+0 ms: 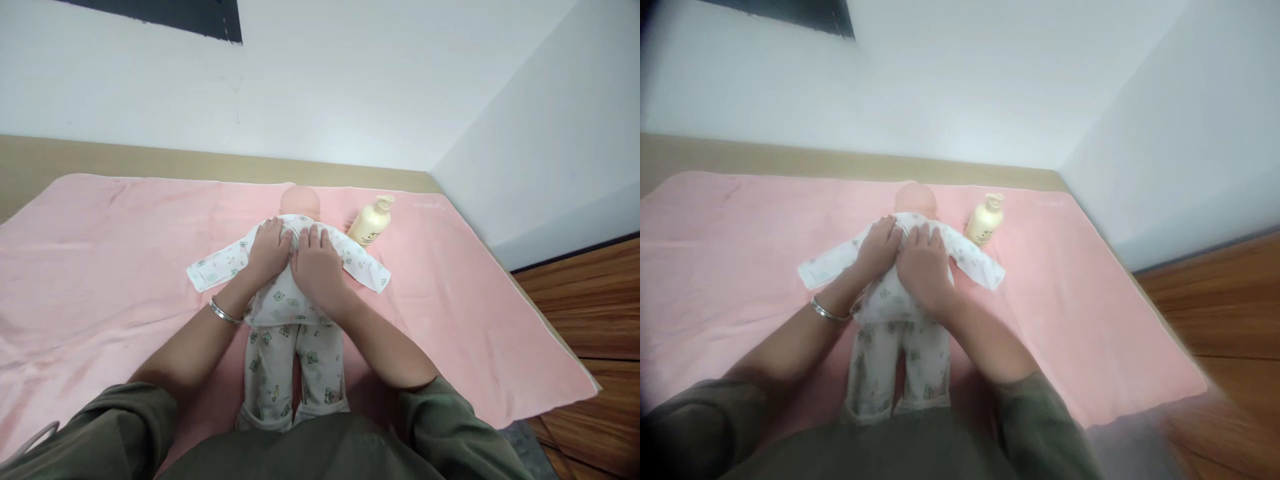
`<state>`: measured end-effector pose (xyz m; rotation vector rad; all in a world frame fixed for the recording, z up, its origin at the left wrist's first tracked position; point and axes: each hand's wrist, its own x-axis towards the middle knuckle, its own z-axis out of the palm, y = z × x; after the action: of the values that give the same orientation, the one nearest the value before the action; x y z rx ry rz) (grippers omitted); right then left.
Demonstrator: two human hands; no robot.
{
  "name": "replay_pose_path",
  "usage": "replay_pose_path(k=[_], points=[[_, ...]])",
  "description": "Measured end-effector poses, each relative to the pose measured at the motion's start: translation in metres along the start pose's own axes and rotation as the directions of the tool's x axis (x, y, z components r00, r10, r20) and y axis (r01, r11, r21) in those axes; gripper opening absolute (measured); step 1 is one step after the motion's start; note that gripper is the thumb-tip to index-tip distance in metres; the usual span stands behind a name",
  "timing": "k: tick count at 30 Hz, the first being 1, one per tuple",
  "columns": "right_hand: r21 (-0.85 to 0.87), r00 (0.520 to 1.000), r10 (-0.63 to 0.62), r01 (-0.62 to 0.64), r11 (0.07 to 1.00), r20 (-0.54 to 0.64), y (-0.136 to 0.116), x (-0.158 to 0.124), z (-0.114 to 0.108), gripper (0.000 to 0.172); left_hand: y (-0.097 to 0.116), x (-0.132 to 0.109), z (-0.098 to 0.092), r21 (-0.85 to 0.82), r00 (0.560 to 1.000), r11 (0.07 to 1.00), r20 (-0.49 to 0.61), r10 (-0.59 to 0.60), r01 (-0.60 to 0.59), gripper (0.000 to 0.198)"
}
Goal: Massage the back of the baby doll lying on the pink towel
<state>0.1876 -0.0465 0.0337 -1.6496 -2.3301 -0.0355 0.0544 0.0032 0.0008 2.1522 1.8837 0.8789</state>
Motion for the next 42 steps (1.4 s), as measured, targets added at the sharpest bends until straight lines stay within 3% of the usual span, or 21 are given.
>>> replay_pose_path(k=[4, 9, 17, 21, 26, 31, 34, 39, 42], points=[[0.051, 0.996, -0.083, 0.081, 0.995, 0.032, 0.01, 0.006, -0.002, 0.056, 0.007, -0.009, 0.002, -0.008, 1.0, 1.0, -0.011, 0.001, -0.001, 0.048], [0.161, 0.986, 0.096, -0.118, 0.98, 0.137, 0.043, 0.035, 0.0, 0.066, 0.036, -0.031, 0.004, 0.059, 0.997, 0.997, -0.063, 0.054, -0.051, 0.055], [0.05, 0.995, -0.012, 0.007, 0.999, 0.099, 0.003, -0.004, -0.011, 0.061, 0.013, -0.005, -0.013, -0.003, 0.999, 1.0, 0.039, -0.029, 0.029, 0.058], [0.098, 0.988, -0.05, 0.036, 0.995, 0.148, 0.017, 0.009, -0.015, 0.059, 0.03, -0.018, -0.015, 0.073, 0.999, 0.997, 0.016, -0.032, 0.031, 0.057], [0.149, 0.984, 0.078, -0.102, 0.984, 0.159, 0.041, 0.036, -0.011, 0.063, 0.045, -0.034, -0.005, 0.075, 0.999, 0.997, -0.037, 0.016, -0.013, 0.055], [0.035, 0.999, -0.005, 0.003, 0.999, 0.047, 0.014, 0.009, -0.006, 0.058, 0.025, -0.011, -0.013, -0.003, 1.0, 1.0, 0.01, -0.019, 0.019, 0.041], [-0.02, 0.998, -0.026, 0.027, 0.999, 0.05, 0.002, -0.002, -0.006, 0.058, 0.022, -0.002, -0.021, -0.006, 0.999, 0.999, 0.035, -0.037, 0.037, 0.031], [0.095, 0.992, -0.083, 0.074, 0.993, 0.091, 0.03, 0.024, -0.006, 0.054, 0.041, -0.022, -0.025, -0.04, 1.0, 0.999, 0.023, -0.007, 0.008, 0.028], [0.137, 0.994, 0.014, -0.028, 0.99, 0.104, 0.042, 0.035, -0.004, 0.057, 0.044, -0.029, -0.023, -0.08, 0.999, 0.996, 0.026, 0.044, -0.041, 0.034]])
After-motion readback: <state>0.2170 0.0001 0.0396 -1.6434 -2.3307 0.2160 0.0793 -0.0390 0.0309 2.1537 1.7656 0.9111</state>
